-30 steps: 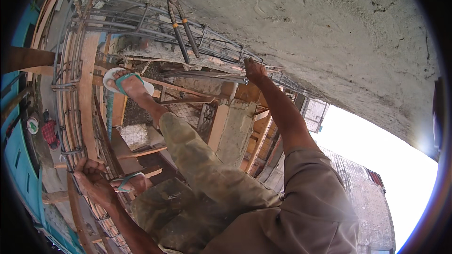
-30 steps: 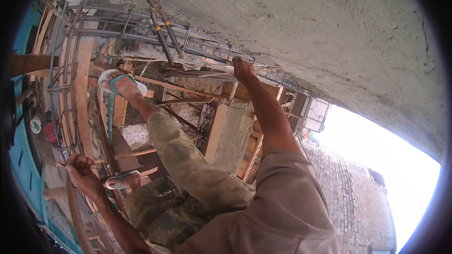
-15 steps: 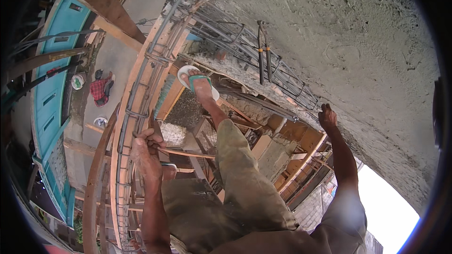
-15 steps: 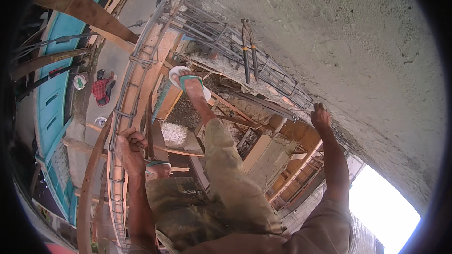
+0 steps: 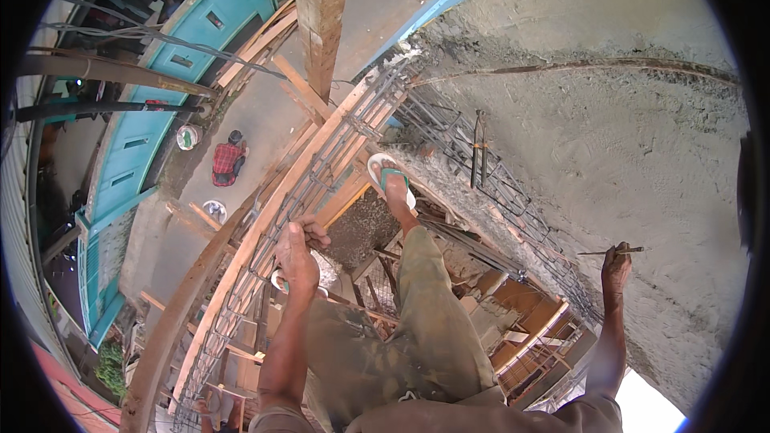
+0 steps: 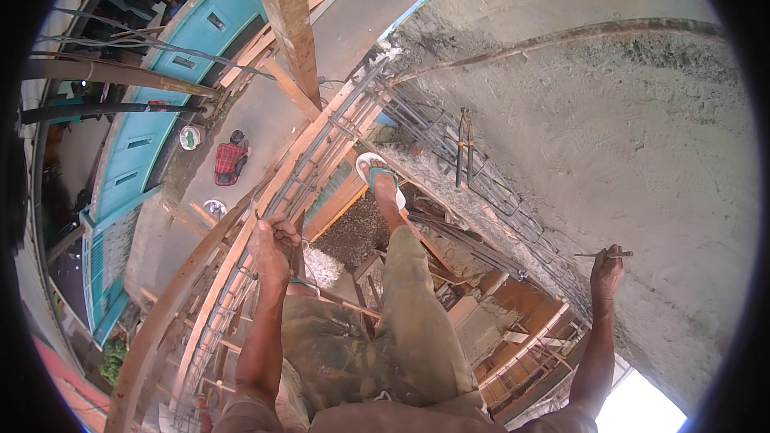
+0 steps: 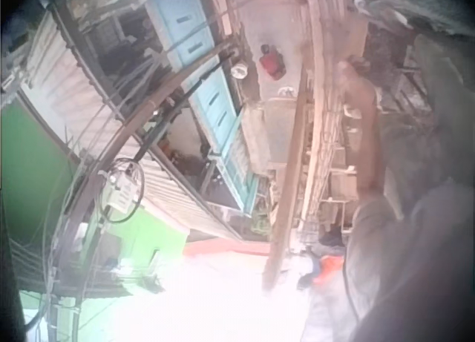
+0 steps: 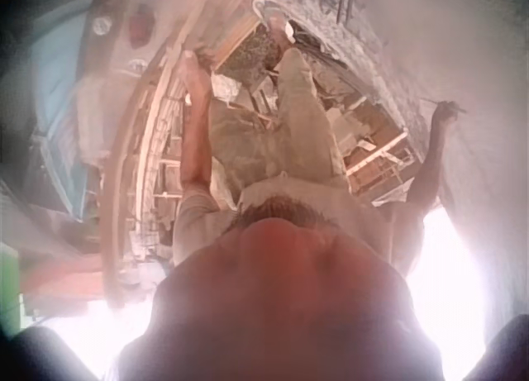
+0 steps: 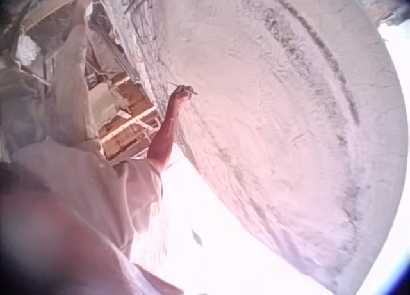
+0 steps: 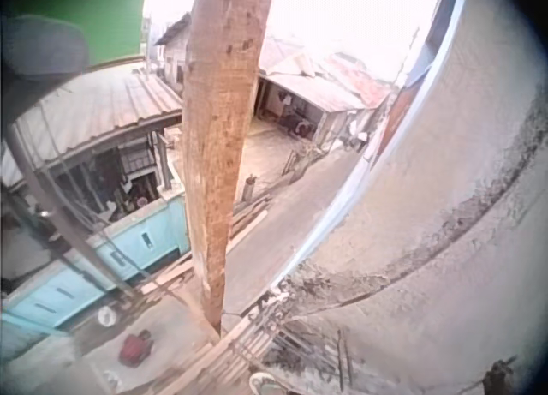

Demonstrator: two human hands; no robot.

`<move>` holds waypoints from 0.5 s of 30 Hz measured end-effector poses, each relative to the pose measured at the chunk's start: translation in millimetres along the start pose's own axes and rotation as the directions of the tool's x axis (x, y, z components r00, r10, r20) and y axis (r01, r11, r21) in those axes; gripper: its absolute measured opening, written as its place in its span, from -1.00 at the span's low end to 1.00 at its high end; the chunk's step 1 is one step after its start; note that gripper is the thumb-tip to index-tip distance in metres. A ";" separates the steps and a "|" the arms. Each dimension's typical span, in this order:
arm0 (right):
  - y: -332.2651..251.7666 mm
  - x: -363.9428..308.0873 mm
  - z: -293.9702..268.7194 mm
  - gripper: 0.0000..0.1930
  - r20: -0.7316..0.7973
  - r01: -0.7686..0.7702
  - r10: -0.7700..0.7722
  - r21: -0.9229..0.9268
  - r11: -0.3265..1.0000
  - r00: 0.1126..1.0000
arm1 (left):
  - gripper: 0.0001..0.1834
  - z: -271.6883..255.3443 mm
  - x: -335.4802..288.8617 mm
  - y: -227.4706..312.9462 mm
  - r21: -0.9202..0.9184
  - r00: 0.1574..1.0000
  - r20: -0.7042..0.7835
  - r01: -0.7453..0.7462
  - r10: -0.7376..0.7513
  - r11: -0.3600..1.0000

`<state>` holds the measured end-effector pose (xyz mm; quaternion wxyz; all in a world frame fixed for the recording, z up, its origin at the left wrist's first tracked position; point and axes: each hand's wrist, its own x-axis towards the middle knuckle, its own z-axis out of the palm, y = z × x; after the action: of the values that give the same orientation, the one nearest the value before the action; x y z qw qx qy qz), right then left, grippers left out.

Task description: The person stands on scaffolding at a construction site and uses pliers to twist wire ties around intersecting rebar rods, securing them together. The person repeatedly reaches for wire ties and twists them to fasten the rebar grid.

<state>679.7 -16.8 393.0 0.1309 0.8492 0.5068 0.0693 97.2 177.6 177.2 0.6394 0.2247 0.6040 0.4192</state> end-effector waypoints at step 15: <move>-119.9 22.9 -398.3 -0.80 -0.347 0.108 0.169 0.652 0.750 0.922 | -0.47 -65.2 -144.5 236.9 0.034 0.949 -0.167 -0.266 0.268 0.963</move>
<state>489.9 118.1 738.3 -0.2806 0.8178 0.4996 0.0534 -16.4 176.4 438.6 0.5217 0.2714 0.6228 0.5160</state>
